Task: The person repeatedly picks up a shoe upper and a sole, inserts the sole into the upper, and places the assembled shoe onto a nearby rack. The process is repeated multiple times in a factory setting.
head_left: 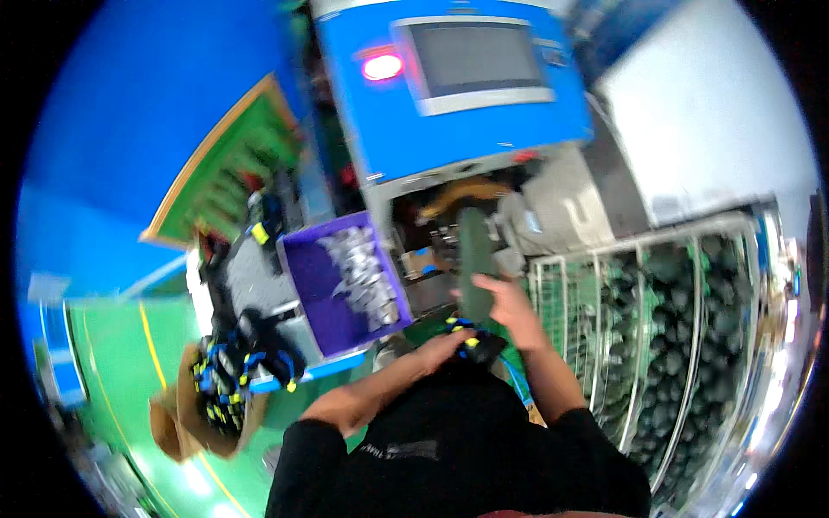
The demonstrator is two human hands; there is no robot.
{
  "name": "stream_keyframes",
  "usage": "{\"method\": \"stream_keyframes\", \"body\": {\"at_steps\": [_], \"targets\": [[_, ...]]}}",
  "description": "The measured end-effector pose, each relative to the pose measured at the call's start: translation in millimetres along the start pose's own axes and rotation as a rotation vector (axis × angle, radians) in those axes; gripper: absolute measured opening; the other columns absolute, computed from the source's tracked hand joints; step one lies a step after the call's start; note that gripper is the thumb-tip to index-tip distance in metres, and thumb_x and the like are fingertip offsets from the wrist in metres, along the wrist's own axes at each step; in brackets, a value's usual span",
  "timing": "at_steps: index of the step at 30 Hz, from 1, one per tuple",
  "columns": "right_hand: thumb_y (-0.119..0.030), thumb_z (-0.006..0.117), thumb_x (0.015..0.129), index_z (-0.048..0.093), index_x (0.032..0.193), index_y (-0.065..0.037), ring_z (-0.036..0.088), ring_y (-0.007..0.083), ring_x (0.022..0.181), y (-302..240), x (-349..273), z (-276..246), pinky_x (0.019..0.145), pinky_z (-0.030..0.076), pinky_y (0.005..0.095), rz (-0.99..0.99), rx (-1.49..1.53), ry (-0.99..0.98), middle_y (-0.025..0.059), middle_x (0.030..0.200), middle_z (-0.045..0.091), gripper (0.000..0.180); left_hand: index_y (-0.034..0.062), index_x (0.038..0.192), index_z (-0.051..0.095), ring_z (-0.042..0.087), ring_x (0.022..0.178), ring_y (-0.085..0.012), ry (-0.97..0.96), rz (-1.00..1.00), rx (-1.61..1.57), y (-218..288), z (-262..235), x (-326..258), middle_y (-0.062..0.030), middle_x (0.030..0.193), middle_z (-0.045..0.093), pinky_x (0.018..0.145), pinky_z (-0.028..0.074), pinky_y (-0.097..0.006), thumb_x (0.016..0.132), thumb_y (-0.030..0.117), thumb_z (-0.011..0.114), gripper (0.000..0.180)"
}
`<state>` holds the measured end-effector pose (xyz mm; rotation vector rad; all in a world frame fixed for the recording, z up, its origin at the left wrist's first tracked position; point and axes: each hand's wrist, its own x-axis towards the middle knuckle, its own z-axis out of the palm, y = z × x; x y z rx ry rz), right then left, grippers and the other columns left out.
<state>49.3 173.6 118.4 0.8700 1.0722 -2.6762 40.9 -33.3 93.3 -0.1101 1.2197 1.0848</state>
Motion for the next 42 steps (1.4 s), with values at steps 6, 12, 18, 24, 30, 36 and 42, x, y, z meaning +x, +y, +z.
{"method": "stream_keyframes", "body": {"at_steps": [6,12,18,24,30,36,42], "targets": [[-0.005,0.075,0.09,0.048,0.146,-0.002,0.073,0.0293,0.096,-19.9,-55.5,-46.0,0.086,0.061,0.044,-0.262,-0.071,-0.009,0.0149,0.116,0.068,0.063,0.0011,0.142,0.052,0.065,0.113,-0.0283,0.179,0.119,-0.433,-23.5,-9.7,16.7,-0.0122,0.127,0.066,0.099,0.053,-0.044,0.099,0.048,0.06,0.064],[-0.037,0.066,0.099,0.051,0.14,0.003,0.073,0.0273,0.088,26.7,-151.1,-270.1,0.076,0.063,0.0404,-0.244,0.508,0.203,0.0204,0.108,0.07,0.059,-0.0037,0.143,0.052,0.062,0.124,-0.035,0.197,0.175,-0.51,-7.0,36.0,20.2,-0.0197,0.137,0.062,0.108,0.049,-0.048,0.1,0.059,0.053,0.076],[-0.045,0.072,0.091,0.055,0.134,0.0,0.073,0.0253,0.087,49.8,-212.6,-441.0,0.068,0.065,0.0347,-0.68,1.318,0.188,0.0173,0.113,0.068,0.065,-0.0097,0.125,0.063,0.067,0.107,-0.0278,0.409,0.163,-0.138,-5.0,57.0,44.5,-0.0184,0.121,0.068,0.093,0.053,-0.041,0.099,0.057,0.06,0.071],[-0.062,0.052,0.101,0.058,0.123,-0.004,0.05,0.0172,0.056,-32.2,-158.4,-566.0,0.052,0.047,0.0302,-0.986,1.337,-0.138,0.0101,0.087,0.063,0.062,-0.0071,0.12,0.064,0.067,0.101,-0.0238,0.261,0.111,-0.036,14.3,110.1,54.9,-0.0132,0.113,0.069,0.093,0.052,-0.039,0.097,0.04,0.071,0.052],[-0.051,0.049,0.105,0.05,0.098,-0.008,0.035,0.0172,0.059,-85.1,-102.8,-548.3,0.057,0.033,0.0337,-0.774,1.538,0.775,0.0022,0.067,0.039,0.043,0.0014,0.115,0.067,0.058,0.09,-0.0144,0.443,0.3,0.184,8.2,100.7,25.2,-0.003,0.1,0.065,0.081,0.047,-0.032,0.091,0.034,0.077,0.042],[-0.04,0.05,0.108,0.057,0.084,-0.009,0.043,0.0184,0.059,-5.3,-109.3,-487.9,0.055,0.037,0.0325,-0.455,0.872,0.737,0.0031,0.07,0.052,0.04,0.0009,0.11,0.071,0.056,0.085,-0.0123,0.659,0.379,0.073,-48.6,10.2,-102.8,-0.002,0.089,0.064,0.075,0.047,-0.031,0.088,0.031,0.072,0.037],[-0.039,0.048,0.107,0.055,0.077,-0.012,0.056,0.0184,0.061,77.1,-72.5,-339.7,0.055,0.046,0.0305,0.325,0.405,0.626,-0.0008,0.063,0.054,0.041,-0.0004,0.12,0.072,0.06,0.073,-0.0099,0.948,0.578,-0.474,-179.4,-57.5,-251.6,-0.0007,0.087,0.065,0.064,0.046,-0.027,0.086,0.028,0.076,0.045]]}}
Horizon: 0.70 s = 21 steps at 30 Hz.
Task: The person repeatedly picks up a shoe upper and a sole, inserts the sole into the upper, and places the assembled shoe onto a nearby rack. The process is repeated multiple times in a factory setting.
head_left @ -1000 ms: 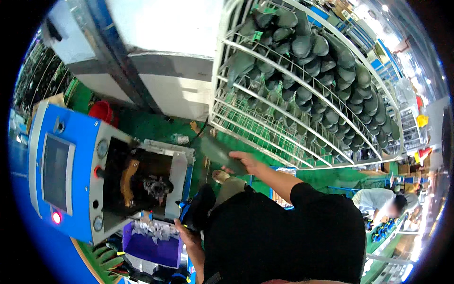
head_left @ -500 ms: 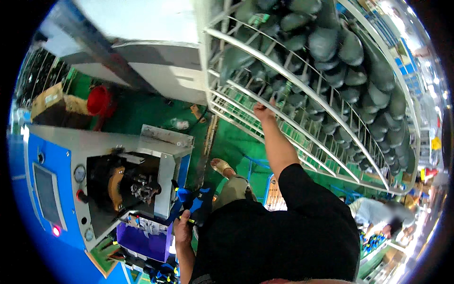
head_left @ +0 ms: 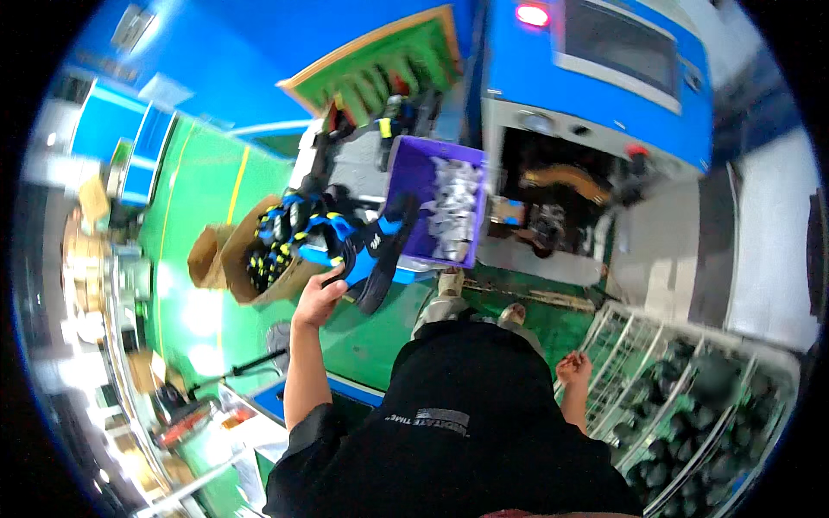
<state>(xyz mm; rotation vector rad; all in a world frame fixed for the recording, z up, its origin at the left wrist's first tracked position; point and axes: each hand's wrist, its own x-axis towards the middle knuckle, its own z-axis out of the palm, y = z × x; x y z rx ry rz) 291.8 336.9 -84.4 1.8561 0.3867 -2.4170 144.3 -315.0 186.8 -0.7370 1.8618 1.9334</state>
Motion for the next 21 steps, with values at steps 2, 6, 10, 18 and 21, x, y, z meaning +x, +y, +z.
{"method": "stream_keyframes", "body": {"at_steps": [2,6,10,18,21], "targets": [[-0.038,0.046,0.107,0.05,0.073,-0.011,0.055,0.0181,0.061,6.6,10.5,25.1,0.055,0.045,0.0311,0.153,-0.192,-0.129,-0.0015,0.063,0.052,0.044,-0.0022,0.124,0.071,0.055,0.118,-0.027,0.021,0.149,0.553,1.0,-18.3,11.6,-0.016,0.131,0.057,0.098,0.043,-0.037,0.089,0.032,0.075,0.049],[-0.029,0.056,0.105,0.062,0.092,-0.007,0.061,0.0211,0.073,24.2,12.1,112.2,0.061,0.051,0.033,-0.061,-0.542,-0.215,0.004,0.082,0.063,0.026,0.0081,0.114,0.078,0.042,0.143,-0.0454,0.238,0.247,1.231,-75.3,-63.0,94.5,-0.0278,0.15,0.05,0.118,0.035,-0.046,0.085,0.046,0.076,0.048],[-0.023,0.069,0.097,0.064,0.098,-0.009,0.065,0.0206,0.083,15.1,-1.6,179.9,0.073,0.055,0.0343,-0.026,-0.656,-0.243,0.0062,0.088,0.068,0.015,0.0169,0.105,0.081,0.037,0.144,-0.0451,0.336,0.213,1.424,-109.1,-56.9,146.1,-0.0287,0.148,0.048,0.121,0.021,-0.061,0.08,0.052,0.077,0.043],[-0.018,0.07,0.096,0.062,0.094,-0.007,0.067,0.0228,0.083,44.7,-20.6,235.4,0.079,0.056,0.0371,0.154,-1.043,-0.47,0.0081,0.088,0.069,0.013,0.0175,0.097,0.08,0.06,0.111,-0.0342,0.472,0.161,1.208,-107.7,-71.9,91.5,-0.0144,0.101,0.067,0.106,0.039,-0.052,0.076,0.055,0.074,0.044],[-0.016,0.068,0.097,0.061,0.093,-0.006,0.068,0.0246,0.084,51.0,-6.7,245.8,0.08,0.057,0.0392,-0.017,-1.285,-0.38,0.0091,0.088,0.069,0.013,0.0162,0.092,0.08,0.062,0.109,-0.0332,0.527,0.131,1.111,-153.4,-81.0,12.1,-0.0131,0.097,0.067,0.104,0.042,-0.049,0.073,0.057,0.075,0.045]]}}
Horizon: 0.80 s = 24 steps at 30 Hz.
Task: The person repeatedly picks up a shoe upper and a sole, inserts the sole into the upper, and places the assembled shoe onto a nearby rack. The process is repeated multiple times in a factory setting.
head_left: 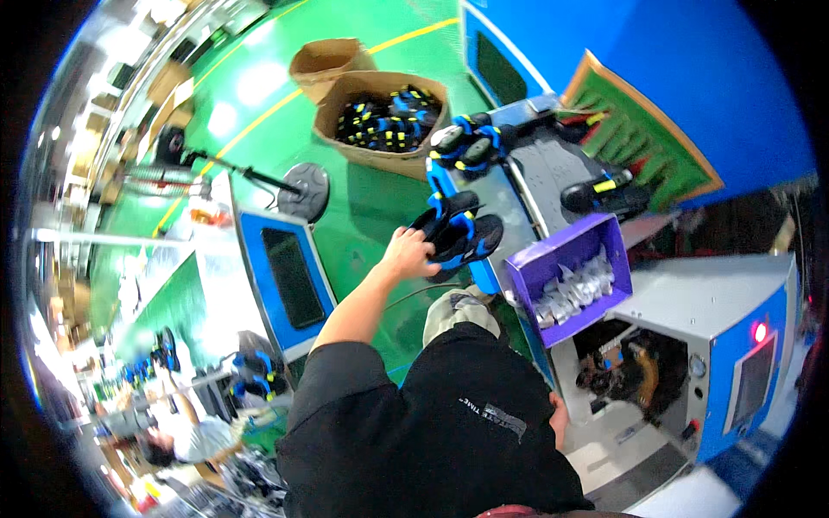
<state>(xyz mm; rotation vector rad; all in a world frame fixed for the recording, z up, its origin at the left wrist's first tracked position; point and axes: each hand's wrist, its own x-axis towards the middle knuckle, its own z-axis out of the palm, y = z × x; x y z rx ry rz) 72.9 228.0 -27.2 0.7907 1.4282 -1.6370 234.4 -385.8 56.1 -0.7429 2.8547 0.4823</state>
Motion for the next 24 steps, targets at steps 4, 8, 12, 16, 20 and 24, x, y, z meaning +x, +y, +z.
{"method": "stream_keyframes", "body": {"at_steps": [4,8,12,16,20,24], "targets": [[-0.016,0.066,0.1,0.061,0.094,-0.004,0.069,0.0245,0.078,-31.3,7.2,26.4,0.076,0.058,0.0367,-0.006,-0.182,-0.013,0.0086,0.083,0.069,0.014,0.0136,0.091,0.08,0.065,0.106,-0.0339,0.021,-0.278,-0.039,-52.7,-7.8,-152.7,-0.0136,0.097,0.069,0.098,0.048,-0.047,0.07,0.054,0.078,0.046],[-0.017,0.062,0.103,0.065,0.082,-0.002,0.055,0.0128,0.066,-62.6,-20.0,63.9,0.075,0.046,0.0306,0.07,-0.294,-0.063,0.0055,0.076,0.065,0.026,0.0057,0.094,0.079,0.068,0.1,-0.0367,0.123,-0.623,0.055,-105.8,-37.2,-300.9,-0.0174,0.098,0.073,0.092,0.054,-0.046,0.067,0.047,0.082,0.049],[-0.022,0.066,0.099,0.062,0.099,-0.003,0.068,0.0218,0.071,-60.9,-2.1,51.6,0.063,0.056,0.0313,0.036,-0.423,-0.05,0.0095,0.082,0.068,0.019,0.0038,0.086,0.077,0.07,0.093,-0.0355,0.522,-0.928,0.275,-150.7,-79.7,-430.7,-0.0167,0.095,0.074,0.089,0.055,-0.047,0.064,0.036,0.08,0.039],[-0.019,0.065,0.1,0.063,0.111,0.001,0.066,0.0182,0.072,-83.6,-13.5,80.1,0.066,0.054,0.0289,-0.074,-0.565,-0.116,0.0074,0.084,0.067,0.024,0.0027,0.092,0.073,0.071,0.096,-0.0398,0.921,-1.936,0.495,-176.4,-100.9,-470.5,-0.0199,0.098,0.074,0.086,0.055,-0.053,0.091,0.027,0.053,0.032],[-0.009,0.059,0.103,0.063,0.122,0.004,0.059,0.0108,0.08,-119.1,-64.3,142.6,0.072,0.049,0.0268,-0.63,-0.773,-0.106,0.0055,0.093,0.066,0.024,0.0021,0.106,0.068,0.065,0.105,-0.0407,0.895,-1.298,0.366,-191.6,-57.2,-355.4,-0.0213,0.112,0.068,0.091,0.052,-0.05,0.095,0.025,0.059,0.027],[-0.004,0.06,0.1,0.066,0.122,0.008,0.065,0.0306,0.113,-213.4,-130.0,195.9,0.099,0.051,0.0395,-1.613,-0.989,0.322,0.0183,0.123,0.069,0.026,0.0036,0.109,0.068,0.065,0.11,-0.0358,0.597,-0.559,-0.042,-110.7,29.7,-134.2,-0.0176,0.113,0.068,0.096,0.053,-0.043,0.09,0.01,0.063,0.021]]}}
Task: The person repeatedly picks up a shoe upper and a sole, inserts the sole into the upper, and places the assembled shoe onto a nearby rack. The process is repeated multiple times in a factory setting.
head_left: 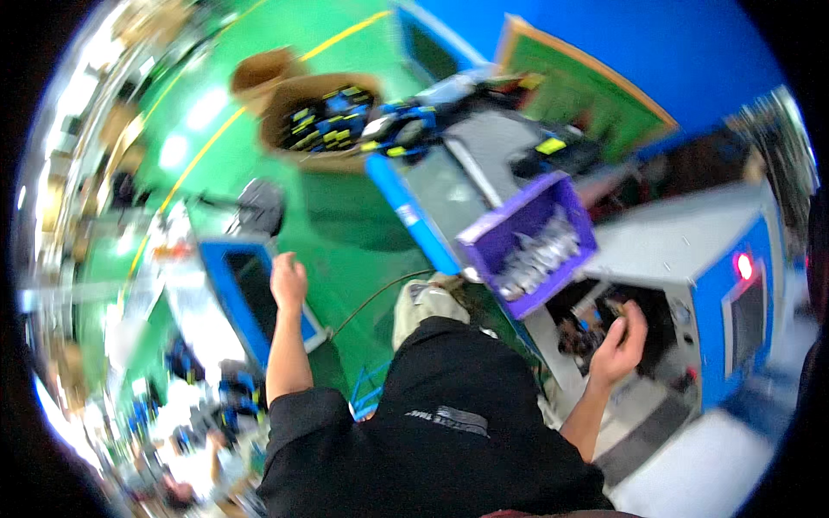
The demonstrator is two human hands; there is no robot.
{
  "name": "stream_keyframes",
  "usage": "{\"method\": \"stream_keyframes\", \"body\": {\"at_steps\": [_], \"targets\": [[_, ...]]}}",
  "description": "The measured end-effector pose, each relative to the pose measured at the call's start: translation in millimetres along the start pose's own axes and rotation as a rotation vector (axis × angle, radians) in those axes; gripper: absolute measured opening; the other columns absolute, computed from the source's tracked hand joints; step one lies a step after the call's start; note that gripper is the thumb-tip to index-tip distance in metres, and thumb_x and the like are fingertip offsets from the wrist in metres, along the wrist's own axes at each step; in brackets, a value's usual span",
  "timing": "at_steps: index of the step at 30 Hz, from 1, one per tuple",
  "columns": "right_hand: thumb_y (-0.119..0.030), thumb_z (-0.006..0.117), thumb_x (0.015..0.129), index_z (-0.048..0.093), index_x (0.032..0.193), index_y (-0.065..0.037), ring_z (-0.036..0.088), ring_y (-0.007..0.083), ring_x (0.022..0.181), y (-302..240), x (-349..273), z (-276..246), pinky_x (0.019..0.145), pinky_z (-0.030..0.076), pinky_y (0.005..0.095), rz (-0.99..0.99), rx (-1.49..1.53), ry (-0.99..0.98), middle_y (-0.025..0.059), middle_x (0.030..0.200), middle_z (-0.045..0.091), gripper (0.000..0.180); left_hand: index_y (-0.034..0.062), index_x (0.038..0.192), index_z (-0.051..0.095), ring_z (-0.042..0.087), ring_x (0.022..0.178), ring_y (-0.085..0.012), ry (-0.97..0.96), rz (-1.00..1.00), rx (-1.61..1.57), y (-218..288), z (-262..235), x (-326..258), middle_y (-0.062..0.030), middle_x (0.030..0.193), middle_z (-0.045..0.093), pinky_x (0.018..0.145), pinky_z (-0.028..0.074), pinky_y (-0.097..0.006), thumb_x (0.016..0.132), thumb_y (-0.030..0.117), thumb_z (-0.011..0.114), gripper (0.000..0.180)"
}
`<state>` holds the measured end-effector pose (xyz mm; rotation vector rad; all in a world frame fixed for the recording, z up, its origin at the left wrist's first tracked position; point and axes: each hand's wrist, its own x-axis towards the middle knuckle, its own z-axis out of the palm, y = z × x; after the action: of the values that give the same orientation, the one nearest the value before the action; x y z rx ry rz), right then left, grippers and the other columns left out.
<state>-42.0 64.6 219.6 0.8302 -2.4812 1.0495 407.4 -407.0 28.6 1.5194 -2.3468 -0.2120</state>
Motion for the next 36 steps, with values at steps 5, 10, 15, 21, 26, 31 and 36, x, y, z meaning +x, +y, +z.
{"method": "stream_keyframes", "body": {"at_steps": [5,10,15,21,26,31,36], "targets": [[-0.012,0.054,0.104,0.053,0.138,0.009,0.052,0.0391,0.136,55.5,93.3,-24.7,0.116,0.036,0.0508,-0.171,-0.547,0.432,0.0236,0.143,0.057,0.04,0.0087,0.125,0.065,0.063,0.119,-0.0369,-0.649,0.587,-0.357,291.0,163.3,85.3,-0.0149,0.13,0.066,0.099,0.053,-0.044,0.091,0.015,0.066,0.035],[-0.039,0.041,0.108,0.052,0.136,0.007,0.049,0.0396,0.136,98.8,88.3,-14.7,0.115,0.032,0.0521,-0.33,-1.007,0.551,0.0254,0.142,0.055,0.055,0.0063,0.142,0.054,0.059,0.127,-0.0368,-0.681,0.546,-0.553,520.3,292.0,136.2,-0.0189,0.138,0.061,0.107,0.049,-0.044,0.08,0.023,0.08,0.069],[-0.042,0.034,0.109,0.04,0.146,0.005,0.048,0.0414,0.135,105.3,82.9,-9.2,0.113,0.032,0.0548,-0.357,-1.059,0.507,0.028,0.146,0.048,0.06,0.0049,0.142,0.05,0.063,0.124,-0.0375,-0.792,0.281,-0.565,603.3,375.8,174.2,-0.0226,0.131,0.066,0.102,0.051,-0.046,0.069,0.029,0.092,0.088],[-0.044,0.029,0.108,0.041,0.147,0.003,0.047,0.0406,0.136,104.9,79.7,-6.8,0.117,0.03,0.0553,-0.338,-1.09,0.522,0.0263,0.145,0.051,0.062,0.0013,0.124,0.063,0.069,0.109,-0.0424,-0.797,0.238,-0.567,601.6,342.2,169.2,-0.0229,0.113,0.073,0.092,0.053,-0.047,0.069,0.033,0.089,0.069],[-0.044,0.035,0.107,0.047,0.143,0.001,0.049,0.0396,0.134,102.7,82.8,-7.8,0.115,0.031,0.0546,-0.324,-1.034,0.54,0.0242,0.143,0.053,0.059,-0.0002,0.127,0.062,0.064,0.108,-0.0469,-0.445,0.457,-0.652,544.5,272.3,169.1,-0.0259,0.115,0.069,0.092,0.051,-0.049,0.074,0.021,0.088,0.063],[-0.027,0.06,0.099,0.048,0.142,0.003,0.041,0.0421,0.144,38.3,80.2,-17.6,0.121,0.023,0.0576,0.012,-0.715,0.312,0.025,0.152,0.047,0.053,0.0013,0.135,0.061,0.067,0.1,-0.0186,-0.658,0.266,-1.05,474.5,116.1,119.0,-0.0092,0.113,0.074,0.091,0.053,-0.035,0.077,0.018,0.09,0.067],[-0.039,0.086,0.08,0.014,0.165,-0.01,0.035,0.036,0.147,-19.4,1.9,33.8,0.121,0.029,0.0489,0.299,0.523,0.035,0.0215,0.16,0.033,0.115,0.0074,0.147,0.041,0.061,0.116,-0.0242,-1.186,0.027,-1.537,458.5,-0.3,12.0,-0.0115,0.129,0.06,0.102,0.051,-0.04,0.07,0.014,0.088,0.09]]}}
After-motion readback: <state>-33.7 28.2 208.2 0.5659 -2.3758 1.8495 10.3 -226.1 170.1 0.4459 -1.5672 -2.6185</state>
